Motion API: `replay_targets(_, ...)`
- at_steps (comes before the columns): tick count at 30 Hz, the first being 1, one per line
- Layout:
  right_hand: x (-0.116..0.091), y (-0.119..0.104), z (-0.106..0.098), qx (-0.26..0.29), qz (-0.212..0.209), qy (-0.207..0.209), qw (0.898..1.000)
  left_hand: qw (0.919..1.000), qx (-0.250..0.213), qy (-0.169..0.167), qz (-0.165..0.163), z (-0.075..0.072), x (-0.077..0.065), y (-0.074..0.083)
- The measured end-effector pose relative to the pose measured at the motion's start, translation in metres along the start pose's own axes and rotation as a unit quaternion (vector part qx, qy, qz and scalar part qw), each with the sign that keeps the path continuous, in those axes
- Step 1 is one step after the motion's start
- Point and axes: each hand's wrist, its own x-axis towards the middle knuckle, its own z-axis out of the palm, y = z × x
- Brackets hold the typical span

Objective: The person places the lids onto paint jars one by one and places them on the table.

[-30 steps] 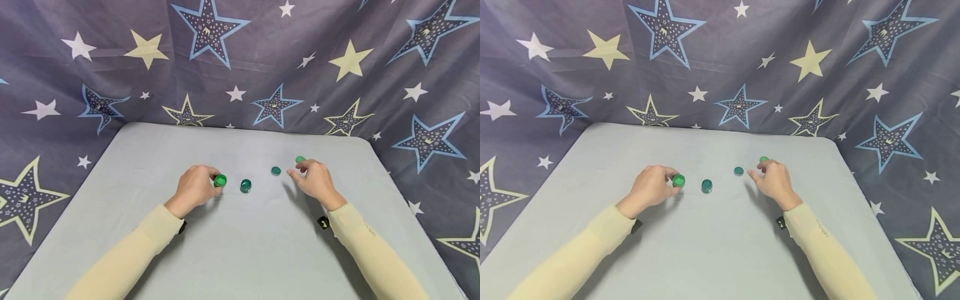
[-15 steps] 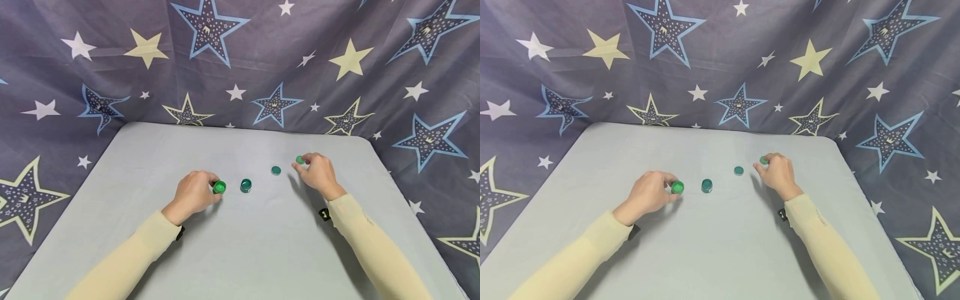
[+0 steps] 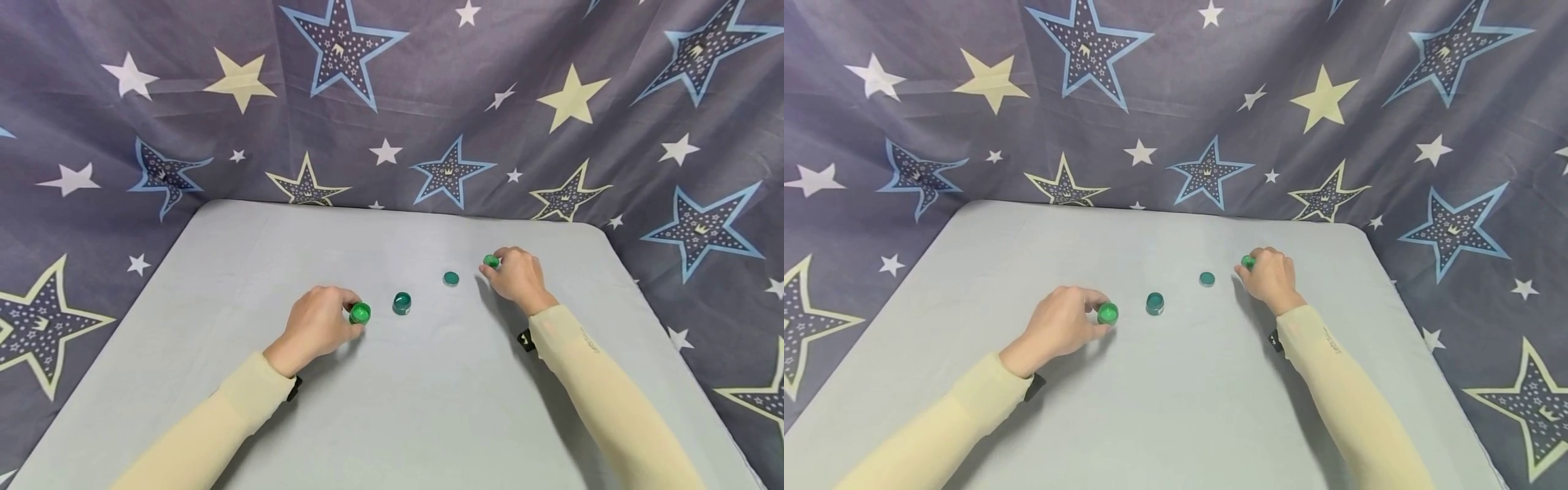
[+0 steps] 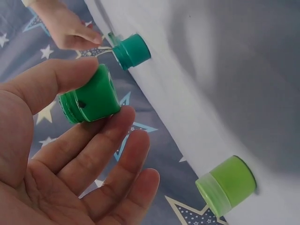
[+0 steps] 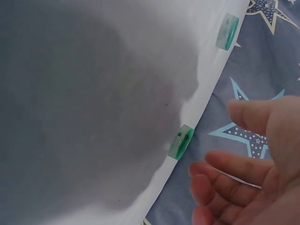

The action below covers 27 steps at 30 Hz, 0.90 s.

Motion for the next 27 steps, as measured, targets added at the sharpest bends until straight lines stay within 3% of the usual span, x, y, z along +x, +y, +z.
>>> replay_targets(18, 0.024, -0.001, 0.007, -0.065, 0.031, -0.065, 0.995, 0.9999, 0.007, 0.005, 0.011, 0.002, -0.001, 0.002)
replay_targets(27, 0.028, 0.003, 0.015, -0.077, 0.029, -0.070, 0.994, 0.9999, 0.008, 0.005, 0.015, 0.002, -0.001, 0.001)
